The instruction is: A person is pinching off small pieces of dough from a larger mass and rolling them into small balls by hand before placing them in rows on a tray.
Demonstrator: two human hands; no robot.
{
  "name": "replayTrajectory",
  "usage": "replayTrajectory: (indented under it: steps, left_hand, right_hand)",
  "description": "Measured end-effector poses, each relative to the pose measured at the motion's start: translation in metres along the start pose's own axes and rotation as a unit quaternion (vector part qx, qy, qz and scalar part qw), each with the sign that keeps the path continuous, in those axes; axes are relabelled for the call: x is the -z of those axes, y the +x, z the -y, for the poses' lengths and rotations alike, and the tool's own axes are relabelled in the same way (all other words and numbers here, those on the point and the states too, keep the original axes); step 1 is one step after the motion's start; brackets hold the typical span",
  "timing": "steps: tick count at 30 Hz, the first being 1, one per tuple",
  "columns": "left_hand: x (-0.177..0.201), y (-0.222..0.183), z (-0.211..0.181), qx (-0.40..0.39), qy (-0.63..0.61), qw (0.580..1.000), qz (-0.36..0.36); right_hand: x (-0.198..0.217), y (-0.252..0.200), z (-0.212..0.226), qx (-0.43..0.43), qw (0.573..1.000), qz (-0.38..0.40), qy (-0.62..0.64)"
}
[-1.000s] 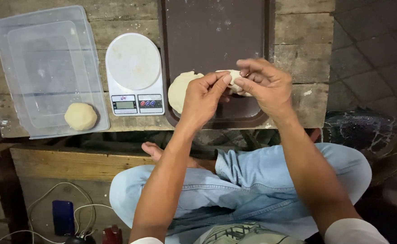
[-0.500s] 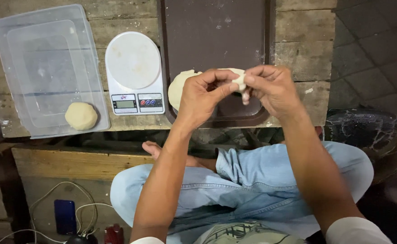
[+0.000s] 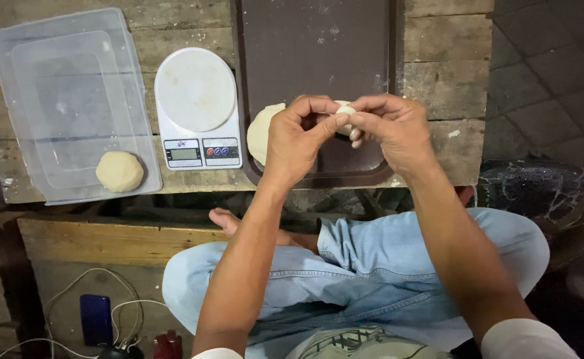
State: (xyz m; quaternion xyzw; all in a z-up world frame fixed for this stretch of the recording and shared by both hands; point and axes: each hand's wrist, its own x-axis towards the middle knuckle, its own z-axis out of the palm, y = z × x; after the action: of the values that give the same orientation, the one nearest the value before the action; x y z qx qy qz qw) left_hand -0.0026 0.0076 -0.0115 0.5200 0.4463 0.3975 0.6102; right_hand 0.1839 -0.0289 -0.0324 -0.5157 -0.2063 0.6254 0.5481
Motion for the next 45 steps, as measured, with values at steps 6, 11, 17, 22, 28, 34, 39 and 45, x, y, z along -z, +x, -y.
replayTrajectory:
  steps: [6, 11, 17, 22, 28, 34, 39, 45]
  left_hand:
    - [-0.007, -0.002, -0.001, 0.094, -0.192, 0.977, -0.004]
    - [-0.009, -0.003, -0.003, 0.150, -0.227, 0.962, -0.019]
    - [-0.005, -0.002, 0.011, 0.247, -0.262, 0.933, -0.009]
    - [0.001, -0.002, -0.016, 0.282, -0.245, 0.927, 0.028]
    - [-0.014, -0.006, -0.013, 0.146, -0.156, 0.977, -0.013]
    - [-0.013, -0.006, -0.010, 0.046, -0.104, 0.993, -0.019]
    - [-0.012, -0.004, -0.011, 0.032, -0.084, 0.996, -0.008]
    - [-0.004, -0.003, -0.011, 0.149, -0.152, 0.977, 0.025]
  right_hand:
    - [0.007, -0.004, 0.007, 0.180, 0.972, 0.087, -0.120]
    - [0.008, -0.007, 0.008, 0.215, 0.962, 0.113, -0.125]
    - [-0.007, -0.012, 0.014, 0.230, 0.962, 0.106, -0.098]
    - [0.002, -0.006, 0.009, 0.261, 0.945, 0.141, -0.137]
    - [0.006, -0.005, 0.005, 0.243, 0.955, 0.091, -0.141]
    - [0.001, -0.009, 0.006, 0.224, 0.963, 0.054, -0.142]
    - [0.005, -0.005, 0.006, 0.213, 0.964, 0.075, -0.137]
    - [0.003, -0.006, 0.008, 0.221, 0.961, 0.112, -0.120]
